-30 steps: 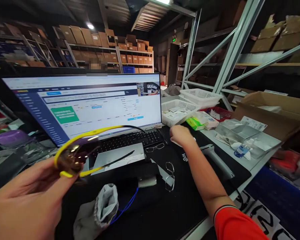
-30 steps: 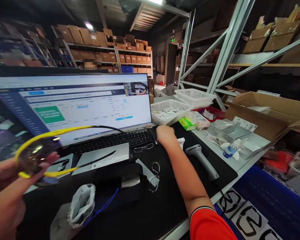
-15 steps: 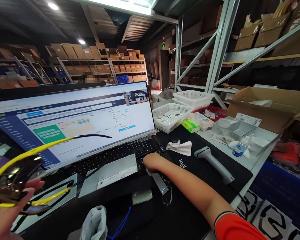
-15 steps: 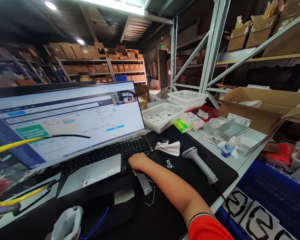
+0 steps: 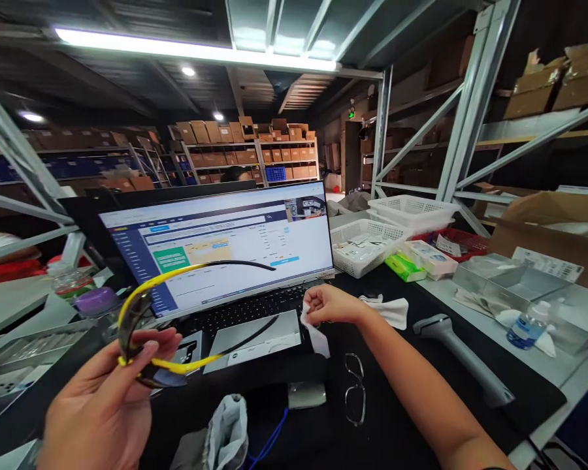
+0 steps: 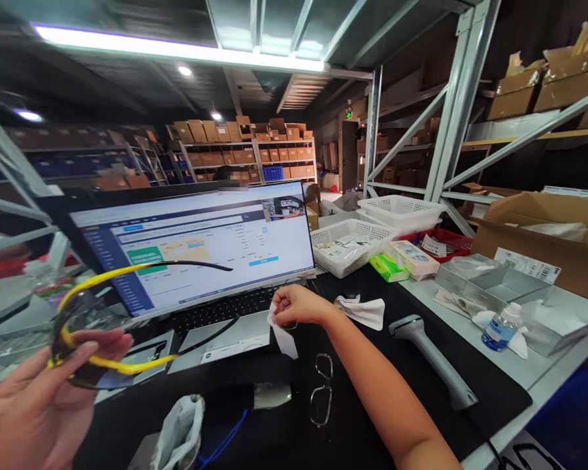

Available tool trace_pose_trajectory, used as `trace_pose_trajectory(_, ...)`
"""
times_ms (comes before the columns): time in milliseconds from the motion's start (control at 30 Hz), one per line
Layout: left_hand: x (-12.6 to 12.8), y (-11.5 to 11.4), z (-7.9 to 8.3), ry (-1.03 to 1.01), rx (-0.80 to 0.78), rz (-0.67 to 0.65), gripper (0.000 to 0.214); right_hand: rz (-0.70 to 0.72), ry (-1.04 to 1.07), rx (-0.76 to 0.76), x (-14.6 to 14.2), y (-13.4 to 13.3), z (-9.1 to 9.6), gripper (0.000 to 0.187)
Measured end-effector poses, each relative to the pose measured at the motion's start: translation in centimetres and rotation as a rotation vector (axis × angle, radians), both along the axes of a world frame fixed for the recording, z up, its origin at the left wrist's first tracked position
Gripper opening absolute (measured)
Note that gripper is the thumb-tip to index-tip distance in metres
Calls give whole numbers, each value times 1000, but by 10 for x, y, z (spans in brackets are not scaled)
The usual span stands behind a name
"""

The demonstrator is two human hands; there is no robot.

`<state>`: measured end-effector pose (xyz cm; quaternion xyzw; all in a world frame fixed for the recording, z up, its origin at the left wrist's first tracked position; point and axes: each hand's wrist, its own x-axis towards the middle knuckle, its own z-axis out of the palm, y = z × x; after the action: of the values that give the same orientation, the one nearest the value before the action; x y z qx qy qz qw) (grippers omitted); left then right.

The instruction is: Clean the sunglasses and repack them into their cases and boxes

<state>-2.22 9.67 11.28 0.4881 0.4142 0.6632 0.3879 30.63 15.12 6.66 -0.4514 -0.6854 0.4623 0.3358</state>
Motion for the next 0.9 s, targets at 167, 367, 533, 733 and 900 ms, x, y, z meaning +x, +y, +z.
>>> trace_pose_trajectory(167,10,-3,13,-232,-93,52,23,24,172,87,-22,-18,8,34)
trace_pose_trajectory(367,0,7,9,-258,-115,6,28,46,200,85,-42,-29,2,45)
trace_pose_trajectory(533,-2,4,12,-245,-108,2,35,-41,92,194,-47,-31,1,25)
trace_pose_trajectory(733,-8,4,15,-232,-111,0,38,-64,173,45,-47,-35,10,35)
trace_pose_trajectory(900,-8,5,16,-234,-123,7,43,-86,172,40,-45,-40,15,33)
